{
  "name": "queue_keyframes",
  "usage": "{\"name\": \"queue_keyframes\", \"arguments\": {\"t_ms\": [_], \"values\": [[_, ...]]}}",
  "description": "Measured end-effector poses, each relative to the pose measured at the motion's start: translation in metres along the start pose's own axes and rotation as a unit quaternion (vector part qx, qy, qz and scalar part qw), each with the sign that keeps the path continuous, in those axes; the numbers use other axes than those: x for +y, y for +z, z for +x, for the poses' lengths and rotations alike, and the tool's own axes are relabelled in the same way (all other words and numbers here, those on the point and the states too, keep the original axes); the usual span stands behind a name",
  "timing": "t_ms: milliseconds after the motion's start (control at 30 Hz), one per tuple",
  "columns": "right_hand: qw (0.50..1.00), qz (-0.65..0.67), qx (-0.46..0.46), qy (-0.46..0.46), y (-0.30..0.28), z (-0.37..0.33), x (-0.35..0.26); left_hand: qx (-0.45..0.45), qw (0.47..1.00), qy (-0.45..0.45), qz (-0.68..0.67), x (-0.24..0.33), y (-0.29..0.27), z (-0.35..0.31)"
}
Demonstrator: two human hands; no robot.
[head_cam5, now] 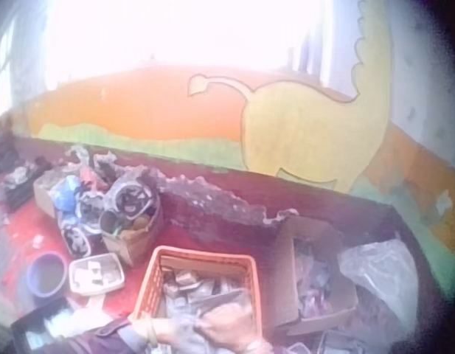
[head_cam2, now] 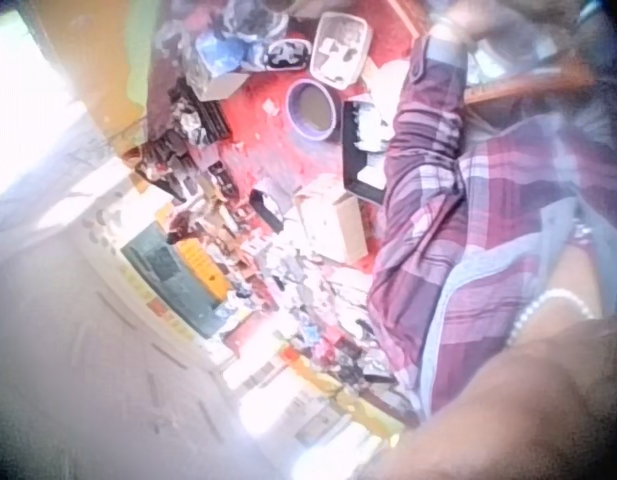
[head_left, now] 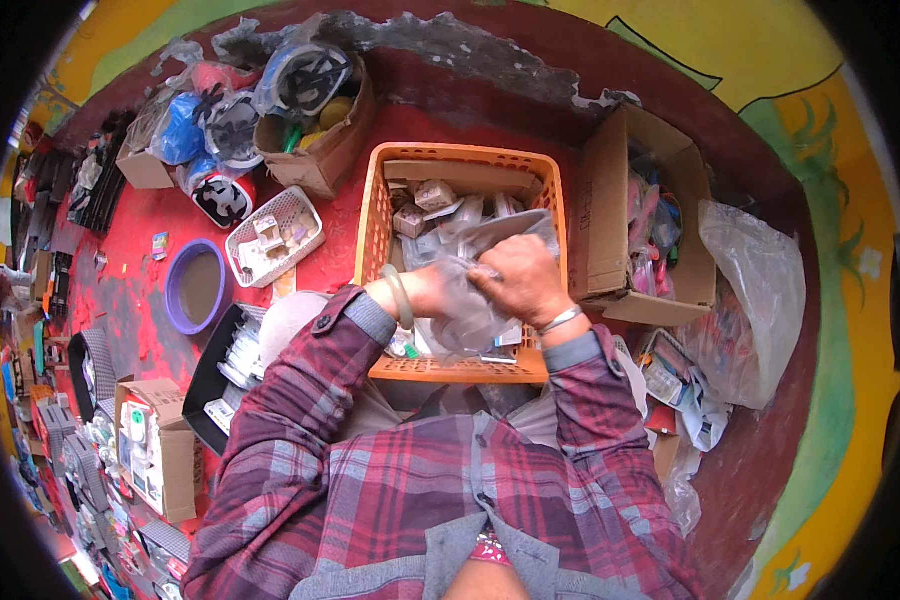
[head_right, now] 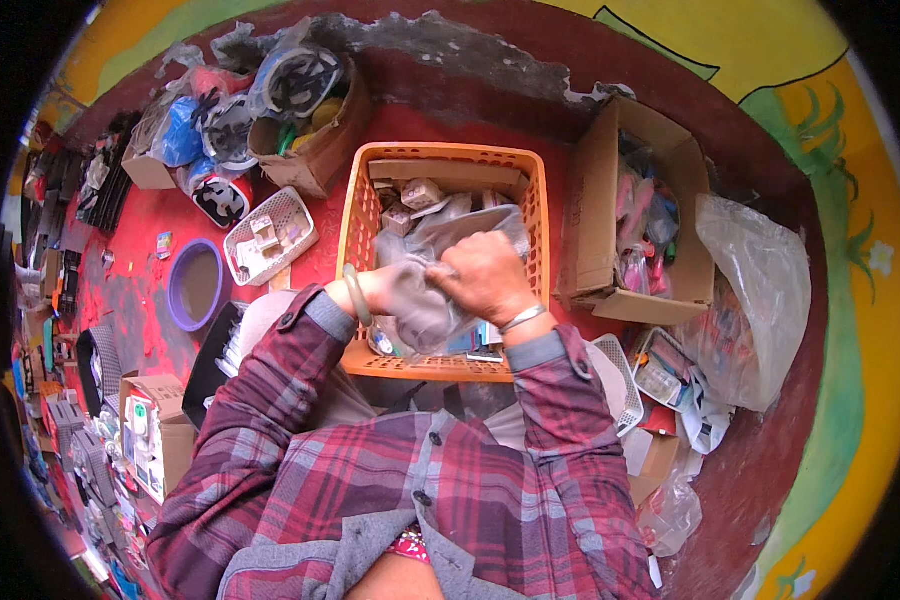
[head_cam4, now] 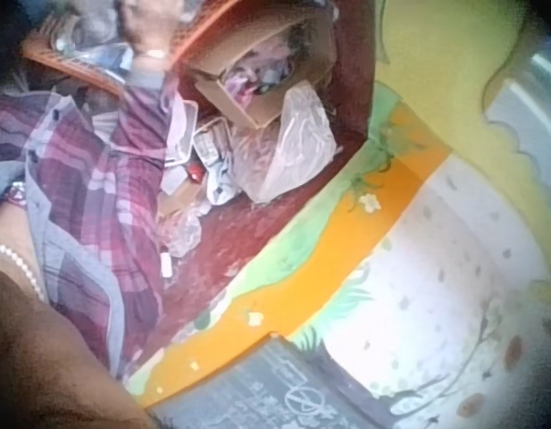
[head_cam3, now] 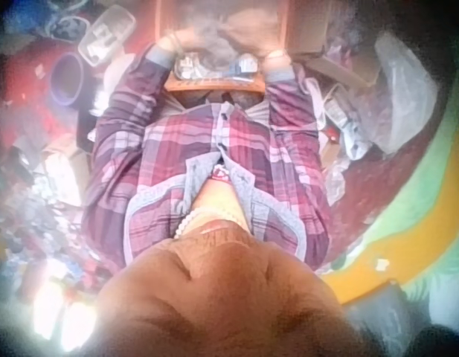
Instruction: The person picks up various packaged electronic components and hardware from an orange basket, wipes some of them with a cloth, and places them into different containers and boxes on the floor.
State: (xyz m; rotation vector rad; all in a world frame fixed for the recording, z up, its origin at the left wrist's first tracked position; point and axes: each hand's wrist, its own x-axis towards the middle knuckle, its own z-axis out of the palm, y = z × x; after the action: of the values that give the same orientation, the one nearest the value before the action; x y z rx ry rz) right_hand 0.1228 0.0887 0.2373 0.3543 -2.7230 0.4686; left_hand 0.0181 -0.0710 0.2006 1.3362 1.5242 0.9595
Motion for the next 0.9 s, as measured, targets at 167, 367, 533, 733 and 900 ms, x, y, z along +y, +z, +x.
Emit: {"name": "queue_keyframes", "arguments": {"t_ms": [167, 367, 533, 733, 900], "values": [[0.997, -0.016, 0.075, 0.013, 0.004, -0.006, -0.002, 0.007, 0.853, 0.143, 0.502, 0.055, -0.003, -0.017], [0.992, -0.038, 0.118, 0.013, -0.004, -0.005, -0.004, 0.040, 0.874, 0.289, 0.388, 0.045, -0.004, -0.003], [0.991, -0.040, 0.128, 0.008, -0.004, -0.008, 0.000, -0.010, 0.915, 0.218, 0.339, 0.046, -0.003, 0.000], [0.981, -0.052, 0.179, 0.052, -0.001, -0.017, 0.021, 0.048, 0.979, 0.160, 0.119, 0.016, -0.002, -0.001], [0.875, -0.064, 0.220, 0.426, -0.027, -0.043, 0.075, 0.046, 0.981, -0.099, -0.162, 0.035, -0.033, -0.035]]}}
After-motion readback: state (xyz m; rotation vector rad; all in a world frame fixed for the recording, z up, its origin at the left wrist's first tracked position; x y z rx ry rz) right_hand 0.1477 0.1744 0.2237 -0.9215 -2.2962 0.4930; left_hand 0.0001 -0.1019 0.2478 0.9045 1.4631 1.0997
